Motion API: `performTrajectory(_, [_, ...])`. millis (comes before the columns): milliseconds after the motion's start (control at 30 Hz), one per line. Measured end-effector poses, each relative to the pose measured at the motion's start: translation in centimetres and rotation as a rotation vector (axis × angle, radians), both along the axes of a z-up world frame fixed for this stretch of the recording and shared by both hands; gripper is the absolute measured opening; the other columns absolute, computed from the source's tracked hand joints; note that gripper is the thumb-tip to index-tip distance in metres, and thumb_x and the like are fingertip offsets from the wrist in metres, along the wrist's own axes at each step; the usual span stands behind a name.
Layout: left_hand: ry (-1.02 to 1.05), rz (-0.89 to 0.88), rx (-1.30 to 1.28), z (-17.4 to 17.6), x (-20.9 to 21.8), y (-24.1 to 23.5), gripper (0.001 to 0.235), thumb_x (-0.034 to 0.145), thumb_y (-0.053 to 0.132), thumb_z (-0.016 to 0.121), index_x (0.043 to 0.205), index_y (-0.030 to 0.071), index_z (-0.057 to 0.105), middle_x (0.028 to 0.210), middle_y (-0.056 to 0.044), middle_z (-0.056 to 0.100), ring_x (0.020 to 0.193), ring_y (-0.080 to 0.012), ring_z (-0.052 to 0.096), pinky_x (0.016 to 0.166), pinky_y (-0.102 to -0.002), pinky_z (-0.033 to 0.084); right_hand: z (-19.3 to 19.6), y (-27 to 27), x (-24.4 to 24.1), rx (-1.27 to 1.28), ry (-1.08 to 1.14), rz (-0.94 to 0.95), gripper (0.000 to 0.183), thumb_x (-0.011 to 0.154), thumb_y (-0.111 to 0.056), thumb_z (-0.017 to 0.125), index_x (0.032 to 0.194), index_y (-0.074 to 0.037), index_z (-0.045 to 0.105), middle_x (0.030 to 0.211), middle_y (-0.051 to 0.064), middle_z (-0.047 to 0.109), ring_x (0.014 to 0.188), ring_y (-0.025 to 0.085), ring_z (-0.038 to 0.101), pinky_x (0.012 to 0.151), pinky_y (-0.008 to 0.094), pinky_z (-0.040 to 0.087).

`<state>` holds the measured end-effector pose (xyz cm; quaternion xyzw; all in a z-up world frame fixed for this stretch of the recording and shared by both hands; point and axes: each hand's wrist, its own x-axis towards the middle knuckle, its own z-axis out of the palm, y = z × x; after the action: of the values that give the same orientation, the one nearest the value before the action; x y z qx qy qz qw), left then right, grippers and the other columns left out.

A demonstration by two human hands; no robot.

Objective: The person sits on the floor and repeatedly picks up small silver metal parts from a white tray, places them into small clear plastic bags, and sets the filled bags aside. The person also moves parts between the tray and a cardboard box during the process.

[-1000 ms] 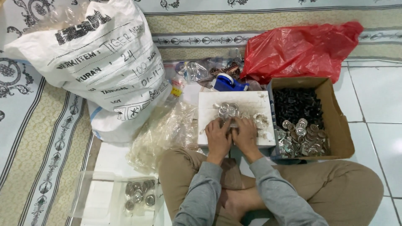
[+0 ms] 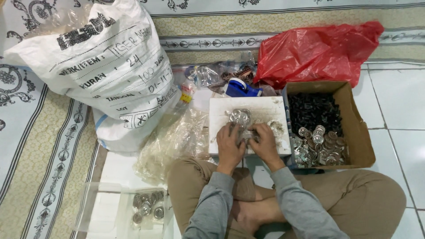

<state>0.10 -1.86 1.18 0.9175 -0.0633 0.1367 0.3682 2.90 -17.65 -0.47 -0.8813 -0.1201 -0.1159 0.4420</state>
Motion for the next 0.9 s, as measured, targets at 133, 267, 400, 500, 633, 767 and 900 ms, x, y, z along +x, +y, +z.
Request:
performTrajectory(133, [-0.029, -0.048, 0.114, -1.1, 0.5, -0.4, 0.050, 0.085, 0.015, 0.070, 0.134, 0.011, 0.064, 0.142, -0.016, 0.055, 0.137, -0.0369, 0.043, 0.116, -0.062, 0.024, -2.2, -0.6, 0.5, -0.122, 0.058, 0.001, 0.030, 0.075, -0.006, 0.069, 0.104, -0.014, 0.073, 0.093, 0.007, 0.067, 0.097, 0.032, 0.064, 0.091, 0.048, 0.048])
performTrajectory(267, [0.136, -0.024, 0.148, 0.1, 0.1, -0.5, 0.054, 0.084, 0.017, 0.066, 0.138, 0.016, 0.063, 0.151, -0.011, 0.051, 0.143, -0.0361, 0.038, 0.118, -0.066, 0.017, -1.0, -0.5, -2.2, -0.185, 0.174, -0.002, 0.016, 0.076, -0.004, 0.069, 0.091, -0.011, 0.069, 0.077, 0.007, 0.064, 0.083, 0.032, 0.065, 0.081, 0.045, 0.049])
performTrajectory(400, [0.182, -0.038, 0.172, 0.2, 0.0, -0.7, 0.058, 0.078, 0.013, 0.070, 0.136, 0.018, 0.064, 0.152, -0.009, 0.051, 0.146, -0.0375, 0.034, 0.119, -0.068, 0.014, -1.6, -0.7, -4.4, -0.134, 0.321, -0.067, 0.006, 0.079, -0.007, 0.068, 0.085, -0.007, 0.067, 0.072, 0.013, 0.066, 0.076, 0.035, 0.067, 0.073, 0.046, 0.051])
performTrajectory(500, [0.198, -0.027, 0.162, 0.9, -0.4, -1.0, 0.058, 0.082, 0.012, 0.067, 0.139, 0.018, 0.063, 0.153, -0.010, 0.051, 0.148, -0.0389, 0.033, 0.119, -0.069, 0.012, -0.3, -1.1, -4.6, 0.014, 0.382, -0.139, 0.010, 0.085, -0.017, 0.071, 0.085, -0.008, 0.067, 0.070, 0.011, 0.066, 0.070, 0.028, 0.067, 0.067, 0.042, 0.050])
performTrajectory(633, [0.192, -0.030, 0.169, -0.5, -0.2, -1.1, 0.061, 0.081, 0.015, 0.068, 0.141, 0.020, 0.061, 0.156, -0.008, 0.048, 0.150, -0.0371, 0.029, 0.120, -0.067, 0.009, 1.2, -0.3, -5.2, 0.032, 0.353, -0.198, 0.010, 0.085, -0.013, 0.069, 0.088, -0.003, 0.066, 0.072, 0.018, 0.065, 0.072, 0.036, 0.069, 0.067, 0.045, 0.052])
performTrajectory(767, [0.204, -0.038, 0.129, -0.7, -0.1, -0.8, 0.063, 0.081, 0.011, 0.066, 0.144, 0.019, 0.060, 0.158, -0.009, 0.046, 0.152, -0.0379, 0.028, 0.121, -0.067, 0.007, 1.4, 0.1, -5.4, 0.058, 0.284, -0.106, 0.017, 0.089, -0.017, 0.071, 0.082, -0.003, 0.065, 0.064, 0.015, 0.061, 0.063, 0.032, 0.065, 0.062, 0.041, 0.051])
performTrajectory(900, [0.049, -0.046, 0.004, -3.2, -0.1, -0.5, 0.063, 0.080, 0.013, 0.066, 0.142, 0.020, 0.059, 0.152, -0.014, 0.048, 0.145, -0.0396, 0.037, 0.120, -0.067, 0.017, 2.9, -0.3, -4.0, 0.142, 0.220, -0.173, 0.030, 0.104, -0.031, 0.061, 0.087, -0.007, 0.069, 0.061, 0.013, 0.059, 0.061, 0.023, 0.060, 0.058, 0.038, 0.047])
